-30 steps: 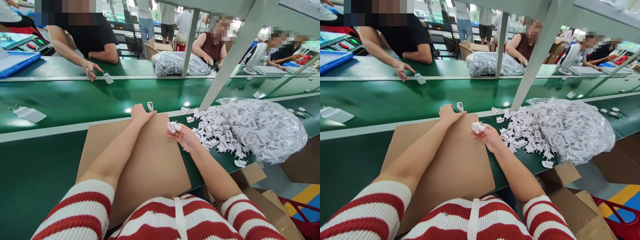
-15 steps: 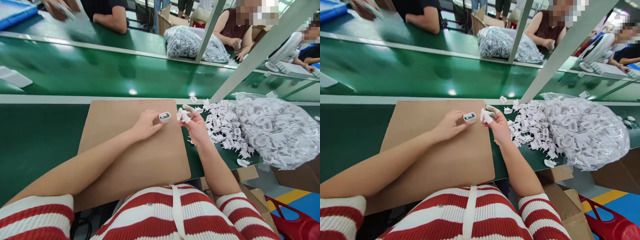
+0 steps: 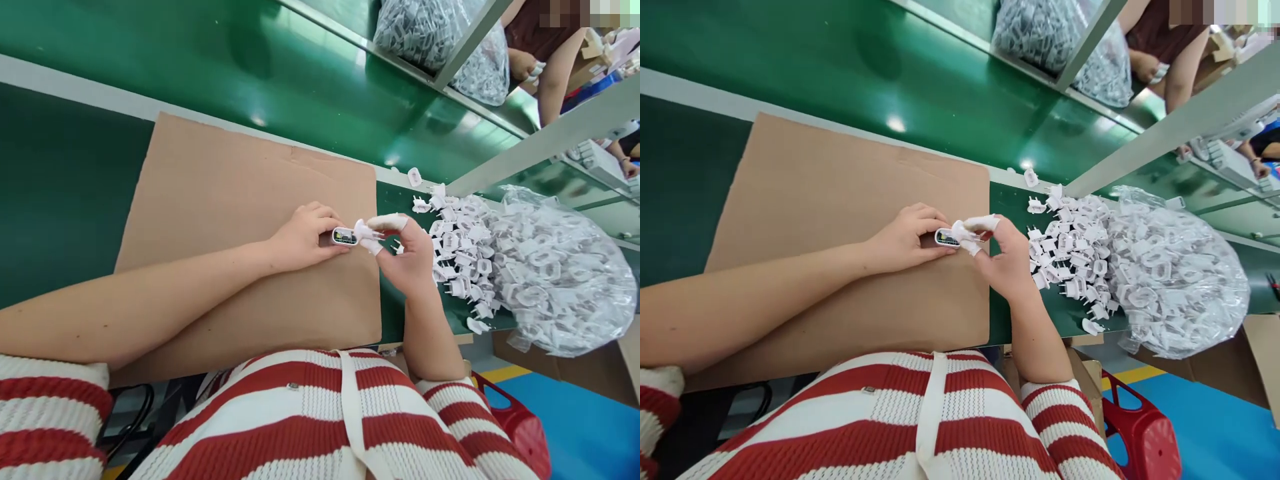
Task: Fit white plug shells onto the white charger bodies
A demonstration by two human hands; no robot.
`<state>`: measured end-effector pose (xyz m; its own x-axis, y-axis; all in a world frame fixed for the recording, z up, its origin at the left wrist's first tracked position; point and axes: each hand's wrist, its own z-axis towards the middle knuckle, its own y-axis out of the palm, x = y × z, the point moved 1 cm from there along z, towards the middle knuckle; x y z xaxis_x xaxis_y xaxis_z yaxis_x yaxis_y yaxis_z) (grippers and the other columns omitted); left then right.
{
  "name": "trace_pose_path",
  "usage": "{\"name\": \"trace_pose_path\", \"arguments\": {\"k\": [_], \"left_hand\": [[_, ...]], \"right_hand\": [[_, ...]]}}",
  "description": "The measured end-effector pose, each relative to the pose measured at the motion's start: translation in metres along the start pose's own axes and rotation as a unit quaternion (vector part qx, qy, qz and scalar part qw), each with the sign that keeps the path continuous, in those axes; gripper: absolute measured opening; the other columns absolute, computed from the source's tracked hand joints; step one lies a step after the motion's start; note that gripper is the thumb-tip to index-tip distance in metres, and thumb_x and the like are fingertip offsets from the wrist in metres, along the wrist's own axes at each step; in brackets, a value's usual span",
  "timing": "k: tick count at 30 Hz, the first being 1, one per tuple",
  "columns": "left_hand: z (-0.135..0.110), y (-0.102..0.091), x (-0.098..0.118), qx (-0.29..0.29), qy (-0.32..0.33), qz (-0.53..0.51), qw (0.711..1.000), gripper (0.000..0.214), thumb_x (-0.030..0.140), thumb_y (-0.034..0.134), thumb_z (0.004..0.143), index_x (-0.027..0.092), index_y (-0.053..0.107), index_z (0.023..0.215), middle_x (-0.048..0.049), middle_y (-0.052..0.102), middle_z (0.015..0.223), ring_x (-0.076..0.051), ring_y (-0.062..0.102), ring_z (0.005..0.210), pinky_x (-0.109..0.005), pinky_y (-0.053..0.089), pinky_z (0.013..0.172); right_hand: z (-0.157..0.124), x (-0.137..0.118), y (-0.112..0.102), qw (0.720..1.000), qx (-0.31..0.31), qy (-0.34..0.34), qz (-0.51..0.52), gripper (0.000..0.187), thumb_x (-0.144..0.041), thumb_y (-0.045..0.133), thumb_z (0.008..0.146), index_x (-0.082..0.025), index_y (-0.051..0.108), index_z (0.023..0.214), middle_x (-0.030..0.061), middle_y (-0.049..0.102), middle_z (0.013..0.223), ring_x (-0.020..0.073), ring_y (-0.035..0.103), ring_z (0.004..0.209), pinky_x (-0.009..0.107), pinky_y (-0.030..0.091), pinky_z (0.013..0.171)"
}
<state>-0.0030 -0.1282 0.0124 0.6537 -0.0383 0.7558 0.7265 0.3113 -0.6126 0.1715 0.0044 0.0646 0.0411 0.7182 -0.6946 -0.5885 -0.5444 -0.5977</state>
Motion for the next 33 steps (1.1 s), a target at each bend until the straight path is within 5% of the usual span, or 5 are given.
{"name": "trace_pose_path", "arguments": {"k": [6, 24, 33], "left_hand": [[0.000, 0.001, 0.002, 0.016, -0.001, -0.004, 1.000, 0.037, 0.057, 0.063, 0.091, 0.024, 0.077, 0.100, -0.0065, 0.072, 0.108, -0.028, 0.059, 0.104, -0.045, 0.042, 0.099], [0.000, 0.001, -0.001, 0.016, -0.005, -0.013, 1.000, 0.033, 0.054, 0.066, 0.090, 0.025, 0.077, 0.098, -0.0069, 0.071, 0.105, -0.029, 0.059, 0.104, -0.047, 0.042, 0.099], [-0.002, -0.001, 0.001, 0.017, -0.012, -0.017, 1.000, 0.038, 0.057, 0.069, 0.086, 0.025, 0.078, 0.104, -0.0078, 0.071, 0.110, -0.030, 0.060, 0.108, -0.047, 0.042, 0.104]], "right_hand": [[0.003, -0.003, 0.012, 0.983, -0.057, -0.112, -0.137, 0.034, -0.021, 0.056, 0.100, -0.028, 0.066, 0.131, 0.0070, 0.075, 0.108, 0.0226, 0.068, 0.101, 0.038, 0.059, 0.088], [0.003, -0.009, 0.026, 0.973, -0.018, -0.105, -0.203, 0.025, -0.014, 0.053, 0.094, -0.026, 0.070, 0.107, 0.0064, 0.075, 0.098, 0.0234, 0.068, 0.088, 0.037, 0.056, 0.078], [0.000, -0.003, 0.030, 0.983, -0.034, -0.041, -0.178, 0.020, -0.018, 0.056, 0.092, -0.026, 0.069, 0.105, 0.0028, 0.076, 0.099, 0.0212, 0.070, 0.095, 0.050, 0.043, 0.120]]}}
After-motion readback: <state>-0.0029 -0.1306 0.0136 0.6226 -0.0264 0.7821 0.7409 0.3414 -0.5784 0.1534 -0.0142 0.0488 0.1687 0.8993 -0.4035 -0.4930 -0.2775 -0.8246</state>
